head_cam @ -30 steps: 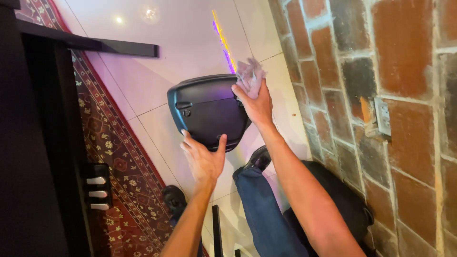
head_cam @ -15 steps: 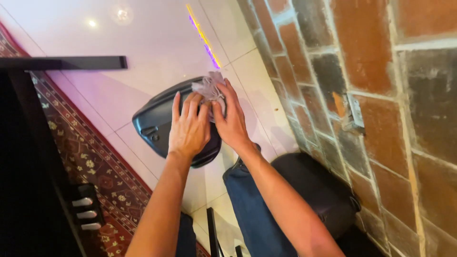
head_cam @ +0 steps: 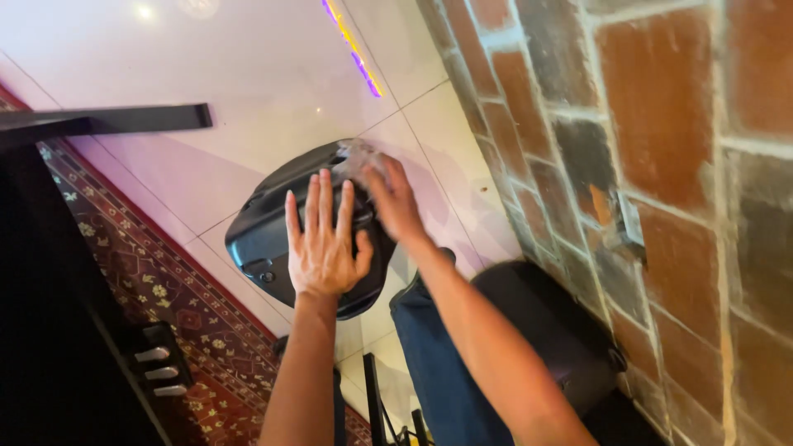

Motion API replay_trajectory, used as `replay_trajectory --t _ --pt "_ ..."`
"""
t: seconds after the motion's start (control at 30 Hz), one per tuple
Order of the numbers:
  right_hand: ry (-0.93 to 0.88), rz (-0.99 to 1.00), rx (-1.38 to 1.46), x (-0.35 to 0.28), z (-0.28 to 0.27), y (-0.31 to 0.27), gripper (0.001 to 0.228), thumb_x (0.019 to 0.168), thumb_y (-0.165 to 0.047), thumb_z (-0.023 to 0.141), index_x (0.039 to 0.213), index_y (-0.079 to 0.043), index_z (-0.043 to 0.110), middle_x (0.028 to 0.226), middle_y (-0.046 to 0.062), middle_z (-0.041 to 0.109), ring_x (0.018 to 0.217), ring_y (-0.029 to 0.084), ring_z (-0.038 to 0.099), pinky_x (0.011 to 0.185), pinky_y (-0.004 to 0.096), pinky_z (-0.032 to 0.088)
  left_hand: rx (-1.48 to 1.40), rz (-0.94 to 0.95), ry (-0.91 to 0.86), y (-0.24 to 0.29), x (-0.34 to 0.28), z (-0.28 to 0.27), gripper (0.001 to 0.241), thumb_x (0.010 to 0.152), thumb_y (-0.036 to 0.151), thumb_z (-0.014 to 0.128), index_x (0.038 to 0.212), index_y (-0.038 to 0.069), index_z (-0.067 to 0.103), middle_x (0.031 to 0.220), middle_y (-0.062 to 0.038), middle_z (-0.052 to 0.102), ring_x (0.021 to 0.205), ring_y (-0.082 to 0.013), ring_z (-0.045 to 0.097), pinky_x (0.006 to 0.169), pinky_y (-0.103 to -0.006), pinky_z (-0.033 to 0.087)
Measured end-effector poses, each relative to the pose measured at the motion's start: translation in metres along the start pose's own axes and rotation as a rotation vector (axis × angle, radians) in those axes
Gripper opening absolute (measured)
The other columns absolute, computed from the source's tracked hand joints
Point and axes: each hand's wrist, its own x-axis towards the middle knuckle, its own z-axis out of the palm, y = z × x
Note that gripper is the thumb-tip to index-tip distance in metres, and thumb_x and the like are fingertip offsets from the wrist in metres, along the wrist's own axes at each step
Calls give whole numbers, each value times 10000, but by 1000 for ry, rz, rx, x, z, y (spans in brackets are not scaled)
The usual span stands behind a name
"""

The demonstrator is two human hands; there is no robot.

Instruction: The user is cleaning a large portable speaker with a purple cloth.

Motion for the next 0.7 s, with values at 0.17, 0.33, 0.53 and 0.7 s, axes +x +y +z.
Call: replay_trajectory --t 0.17,0.33,0.53,0.7 --pt "-119 358 144 40 -5 21 652 996 -425 595 1502 -35 464 1457 109 589 1379 225 516 1137 326 388 -23 -22 9 2 10 -11 773 906 538 618 1508 66 513 1581 -195 451 1473 -326 412 1227 -602 200" --pt "-168 395 121 69 -4 38 713 984 -467 601 1534 -43 442 1498 108 560 1402 212 494 1165 333 359 10 -17 35 2 15 -12 759 889 559 635 1477 87 547 1528 -175 510 1409 -314 476 1206 -593 236" --pt "-331 515 140 114 6 78 680 931 -422 605 1506 -82 482 1456 114 605 1341 225 534 1114 350 398 8 -40 16 2 16 -5 749 853 550 645 1434 85 562 1481 -191 535 1372 -326 501 1187 -601 240" --pt "-495 497 118 161 28 159 642 928 -434 589 1440 -47 615 1394 114 664 1279 237 607 1066 362 475 -16 -34 42 -3 18 -2 702 853 539 669 1382 81 609 1441 -187 563 1351 -334 523 1178 -598 287"
